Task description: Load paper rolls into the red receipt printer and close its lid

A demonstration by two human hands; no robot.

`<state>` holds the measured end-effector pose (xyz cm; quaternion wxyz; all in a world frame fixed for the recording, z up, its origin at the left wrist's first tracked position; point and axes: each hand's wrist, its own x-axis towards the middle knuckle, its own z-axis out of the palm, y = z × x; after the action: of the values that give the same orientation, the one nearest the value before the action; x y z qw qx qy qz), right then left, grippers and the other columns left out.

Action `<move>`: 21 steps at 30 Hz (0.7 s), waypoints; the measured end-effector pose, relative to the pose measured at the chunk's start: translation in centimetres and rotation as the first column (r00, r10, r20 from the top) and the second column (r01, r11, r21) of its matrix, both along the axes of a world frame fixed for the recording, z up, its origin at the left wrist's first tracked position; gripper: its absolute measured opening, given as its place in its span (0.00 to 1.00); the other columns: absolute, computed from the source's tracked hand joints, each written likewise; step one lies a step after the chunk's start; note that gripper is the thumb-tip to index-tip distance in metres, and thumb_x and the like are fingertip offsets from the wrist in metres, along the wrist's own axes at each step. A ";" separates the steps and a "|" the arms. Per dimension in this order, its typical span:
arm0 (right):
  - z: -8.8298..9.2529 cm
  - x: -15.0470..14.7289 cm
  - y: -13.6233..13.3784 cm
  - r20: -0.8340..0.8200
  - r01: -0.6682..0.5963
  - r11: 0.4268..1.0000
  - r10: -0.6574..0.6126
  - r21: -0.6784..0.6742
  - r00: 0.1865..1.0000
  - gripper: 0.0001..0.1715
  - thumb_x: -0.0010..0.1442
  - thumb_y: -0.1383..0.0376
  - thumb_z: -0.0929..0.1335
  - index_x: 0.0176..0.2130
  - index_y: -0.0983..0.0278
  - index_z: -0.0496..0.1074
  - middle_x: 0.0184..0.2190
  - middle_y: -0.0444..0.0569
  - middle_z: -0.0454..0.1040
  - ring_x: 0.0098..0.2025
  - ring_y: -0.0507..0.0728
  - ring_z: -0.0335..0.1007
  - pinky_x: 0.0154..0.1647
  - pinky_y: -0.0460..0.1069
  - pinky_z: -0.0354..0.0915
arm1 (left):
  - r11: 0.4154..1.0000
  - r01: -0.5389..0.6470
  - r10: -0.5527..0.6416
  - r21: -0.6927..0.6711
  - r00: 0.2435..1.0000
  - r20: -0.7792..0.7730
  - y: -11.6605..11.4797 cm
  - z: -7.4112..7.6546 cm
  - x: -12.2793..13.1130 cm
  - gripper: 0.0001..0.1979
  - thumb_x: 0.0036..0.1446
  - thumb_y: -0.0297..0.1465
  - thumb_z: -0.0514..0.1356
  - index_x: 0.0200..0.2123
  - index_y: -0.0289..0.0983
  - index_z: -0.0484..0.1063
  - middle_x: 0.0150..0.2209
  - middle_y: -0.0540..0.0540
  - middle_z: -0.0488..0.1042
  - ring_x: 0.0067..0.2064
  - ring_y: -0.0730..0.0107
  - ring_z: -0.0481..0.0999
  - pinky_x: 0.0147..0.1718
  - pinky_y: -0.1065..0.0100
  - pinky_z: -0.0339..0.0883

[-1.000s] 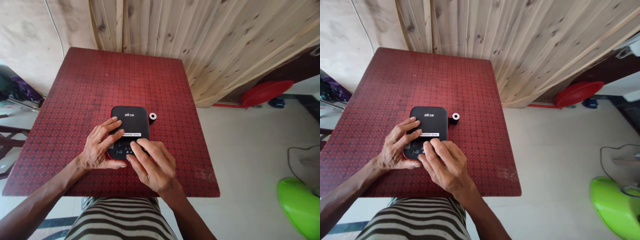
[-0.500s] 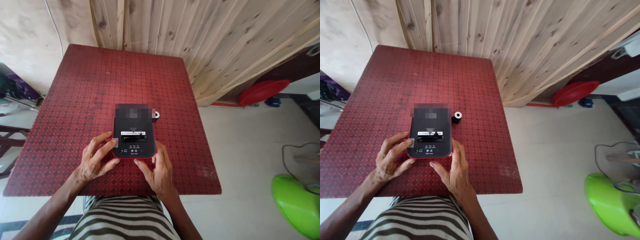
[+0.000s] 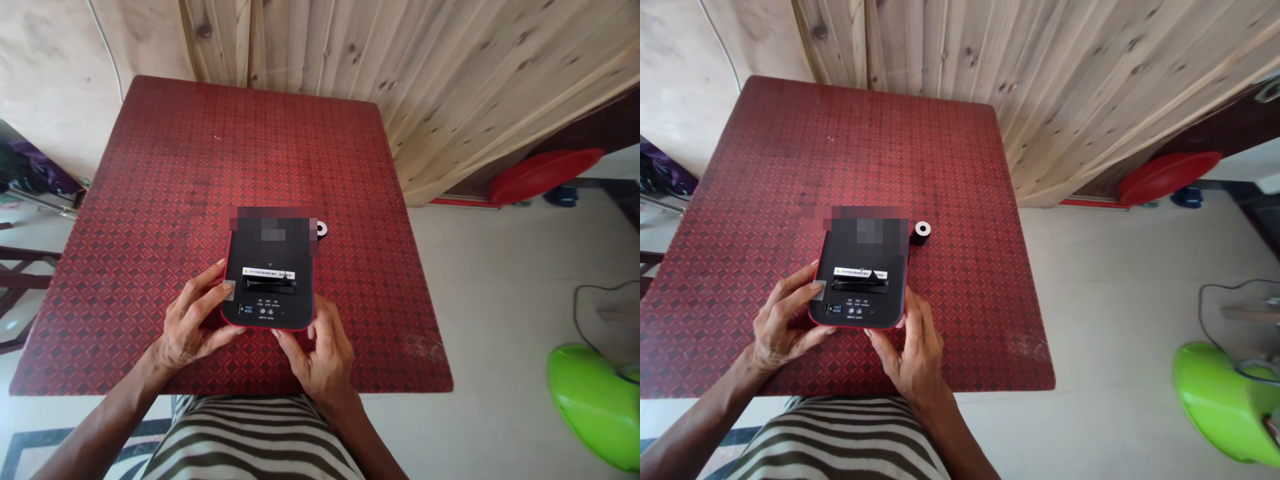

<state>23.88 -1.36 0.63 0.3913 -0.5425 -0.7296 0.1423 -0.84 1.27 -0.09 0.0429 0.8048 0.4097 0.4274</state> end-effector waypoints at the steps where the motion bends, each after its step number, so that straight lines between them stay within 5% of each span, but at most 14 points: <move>1: -0.1 -0.1 -0.1 -0.001 0.003 1.000 -0.003 -0.003 1.000 0.30 0.70 0.59 0.72 0.66 0.64 0.66 0.51 0.60 0.78 0.42 0.60 0.79 0.38 0.54 0.81 | 1.000 0.004 -0.004 -0.002 1.000 0.006 0.0 0.0 -0.1 0.37 0.64 0.39 0.70 0.71 0.37 0.62 0.63 0.31 0.76 0.64 0.49 0.78 0.54 0.56 0.83; 10: -0.1 1.0 0.8 -0.035 -0.057 0.998 0.058 0.041 0.998 0.35 0.67 0.58 0.73 0.67 0.65 0.64 0.56 0.64 0.77 0.56 0.67 0.78 0.52 0.62 0.80 | 1.000 -0.019 0.019 -0.021 0.999 0.027 -0.9 0.5 0.6 0.36 0.63 0.36 0.71 0.70 0.35 0.64 0.65 0.32 0.74 0.64 0.54 0.79 0.56 0.61 0.81; 21: -0.1 1.6 0.7 -0.035 -0.079 0.997 0.079 0.008 0.996 0.36 0.65 0.59 0.73 0.67 0.64 0.65 0.57 0.64 0.77 0.55 0.68 0.79 0.49 0.63 0.81 | 0.999 -0.038 0.038 -0.010 0.999 0.018 -0.6 0.1 0.5 0.33 0.65 0.40 0.69 0.69 0.41 0.65 0.63 0.34 0.76 0.59 0.56 0.81 0.49 0.60 0.85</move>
<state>25.48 -0.66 0.55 0.4001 -0.5093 -0.7439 0.1647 -0.33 0.64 0.02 0.0421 0.7928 0.4266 0.4334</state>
